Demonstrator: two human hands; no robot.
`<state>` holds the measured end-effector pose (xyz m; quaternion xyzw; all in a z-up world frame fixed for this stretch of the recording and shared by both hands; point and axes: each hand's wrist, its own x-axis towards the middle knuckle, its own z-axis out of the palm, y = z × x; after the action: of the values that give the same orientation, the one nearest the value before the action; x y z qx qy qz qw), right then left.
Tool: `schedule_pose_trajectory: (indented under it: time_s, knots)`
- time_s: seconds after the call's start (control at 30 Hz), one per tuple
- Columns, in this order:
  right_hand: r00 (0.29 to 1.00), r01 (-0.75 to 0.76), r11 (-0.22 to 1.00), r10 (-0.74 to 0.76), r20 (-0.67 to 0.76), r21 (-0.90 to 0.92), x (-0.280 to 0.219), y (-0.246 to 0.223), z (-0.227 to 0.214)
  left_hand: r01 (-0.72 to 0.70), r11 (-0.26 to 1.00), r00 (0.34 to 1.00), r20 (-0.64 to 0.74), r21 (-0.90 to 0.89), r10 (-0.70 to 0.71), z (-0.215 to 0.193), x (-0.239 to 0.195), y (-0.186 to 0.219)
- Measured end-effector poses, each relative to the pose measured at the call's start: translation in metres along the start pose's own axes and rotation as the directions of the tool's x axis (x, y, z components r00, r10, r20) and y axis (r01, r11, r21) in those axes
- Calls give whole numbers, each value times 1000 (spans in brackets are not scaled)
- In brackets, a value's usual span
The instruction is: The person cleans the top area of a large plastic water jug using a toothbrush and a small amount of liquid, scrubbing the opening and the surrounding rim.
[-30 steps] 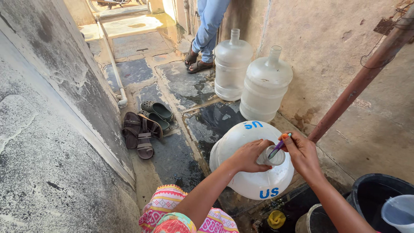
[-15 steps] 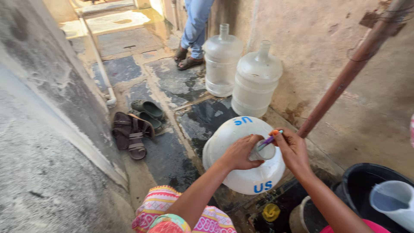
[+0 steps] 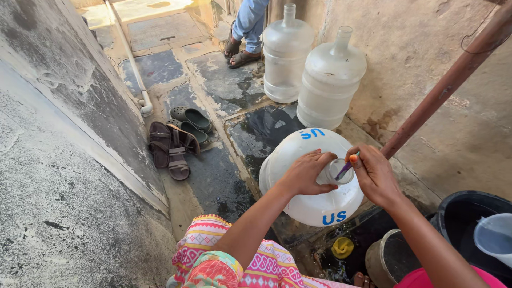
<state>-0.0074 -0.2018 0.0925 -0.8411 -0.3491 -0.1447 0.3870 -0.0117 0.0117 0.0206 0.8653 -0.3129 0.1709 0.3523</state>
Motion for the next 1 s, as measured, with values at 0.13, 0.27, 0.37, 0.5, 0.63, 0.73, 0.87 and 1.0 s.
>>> schedule_pose_trajectory:
  time_s: [0.13, 0.27, 0.37, 0.5, 0.63, 0.73, 0.87, 1.0]
  knots:
    - [993, 111, 989, -108, 36, -99, 6, -6, -11, -22, 1000, 999, 42, 22, 21, 1, 5, -5]
    - [991, 134, 982, -134, 8, -131, 5, -7, -6, -61, 994, 989, 143, 90, 48, -3, 5, -15]
    - [999, 16, 999, -17, -38, -40, -1, -3, 4, -85, 964, 974, 224, 252, 27, -3, 3, -17]
    - [971, -187, 960, 213, -108, 206, -6, 5, 7, -19, 964, 962, 268, 264, -54, -4, 4, -12]
    - [951, -58, 895, 183, -247, 442, -3, 5, -27, 30, 969, 955, 278, 247, -100, -12, 8, -10]
    - [938, -39, 940, 152, -311, 339, -11, 1, -51, 35, 969, 960, 263, 243, -101, -12, 7, -9]
    - [951, -81, 931, 179, -253, 355, -12, 1, -27, 35, 972, 962, 254, 234, -96, -11, 7, -11]
    - [974, -162, 977, 181, -137, 140, -3, -1, 3, 5, 969, 966, 251, 246, -68, -13, 7, -11]
